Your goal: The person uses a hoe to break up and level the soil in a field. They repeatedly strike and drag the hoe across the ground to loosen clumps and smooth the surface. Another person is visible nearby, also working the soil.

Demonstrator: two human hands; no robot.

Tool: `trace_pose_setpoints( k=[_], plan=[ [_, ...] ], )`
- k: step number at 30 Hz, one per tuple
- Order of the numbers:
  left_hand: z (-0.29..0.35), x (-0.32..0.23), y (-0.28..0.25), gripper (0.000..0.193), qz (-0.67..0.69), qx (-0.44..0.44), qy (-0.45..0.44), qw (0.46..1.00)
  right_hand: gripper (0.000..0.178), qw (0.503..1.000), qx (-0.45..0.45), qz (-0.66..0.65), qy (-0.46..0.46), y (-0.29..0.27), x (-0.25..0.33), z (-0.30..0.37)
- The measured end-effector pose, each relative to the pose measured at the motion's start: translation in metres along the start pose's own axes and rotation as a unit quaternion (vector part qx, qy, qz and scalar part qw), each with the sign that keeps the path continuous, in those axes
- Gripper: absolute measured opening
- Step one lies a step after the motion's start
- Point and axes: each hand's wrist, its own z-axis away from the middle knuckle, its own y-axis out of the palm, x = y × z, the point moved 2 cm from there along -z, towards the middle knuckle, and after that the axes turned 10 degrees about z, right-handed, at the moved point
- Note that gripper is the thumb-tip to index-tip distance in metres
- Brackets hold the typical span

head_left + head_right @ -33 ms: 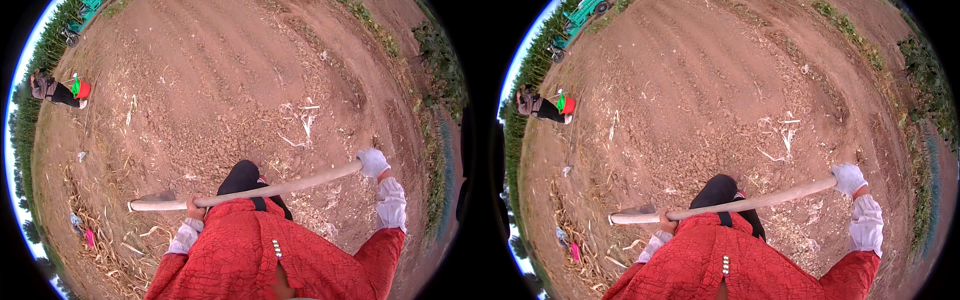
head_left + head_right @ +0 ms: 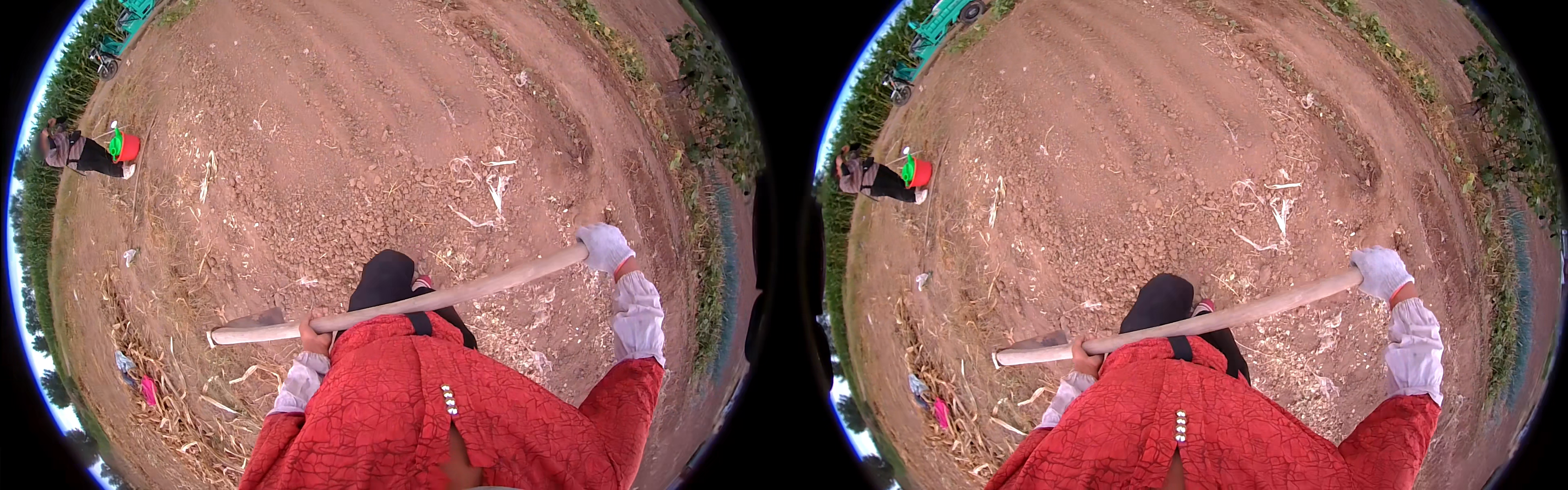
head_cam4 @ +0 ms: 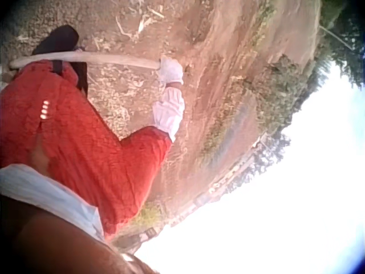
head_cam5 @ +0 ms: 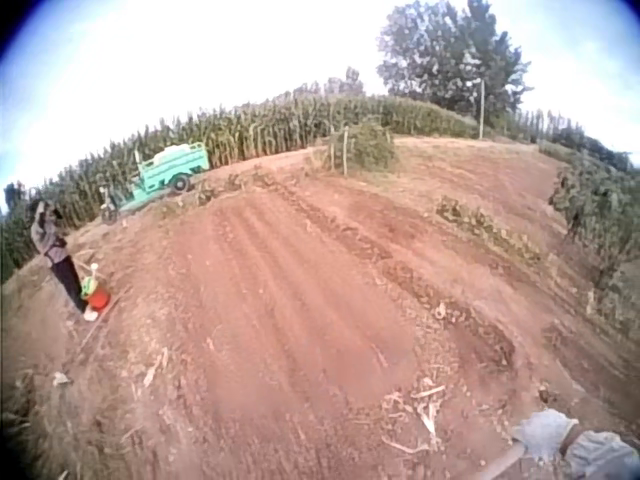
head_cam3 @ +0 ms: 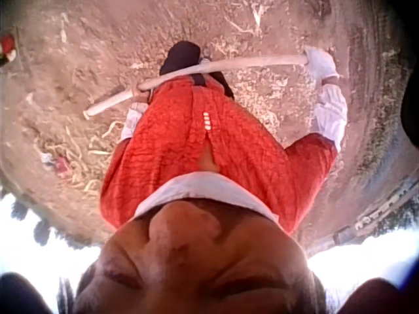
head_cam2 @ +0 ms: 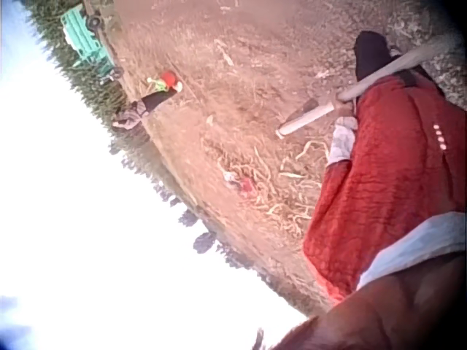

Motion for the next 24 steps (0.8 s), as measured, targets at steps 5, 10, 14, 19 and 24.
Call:
trace_pose_setpoints(
  k=[5, 10, 14, 19, 24],
  plan=[
    [-0.009, -0.019, -0.026, 0.012, 0.021, 0.006, 0.014, 1.000, 0.016, 1.000, -0.021, 0.018, 0.002, -0.031, 0.022, -0.007],
    [-0.011, -0.043, -0.031, 0.011, 0.037, -0.057, 0.007, 0.998, 0.018, 0.999, -0.013, 0.033, -0.010, -0.063, 0.055, -0.019],
    [0.006, -0.059, -0.033, 0.013, -0.063, 0.018, 0.083, 0.994, 0.018, 0.999, 0.001, 0.048, -0.014, -0.088, 0.085, -0.035],
    [0.008, -0.086, -0.059, 0.028, -0.419, 0.158, 0.403, 0.798, 0.019, 0.995, -0.004, 0.093, -0.041, -0.130, 0.123, -0.068],
    [-0.014, -0.118, -0.067, 0.026, -0.267, 0.171, 0.278, 0.907, 0.018, 0.993, -0.007, 0.103, -0.050, -0.161, 0.152, -0.092]
  ],
)
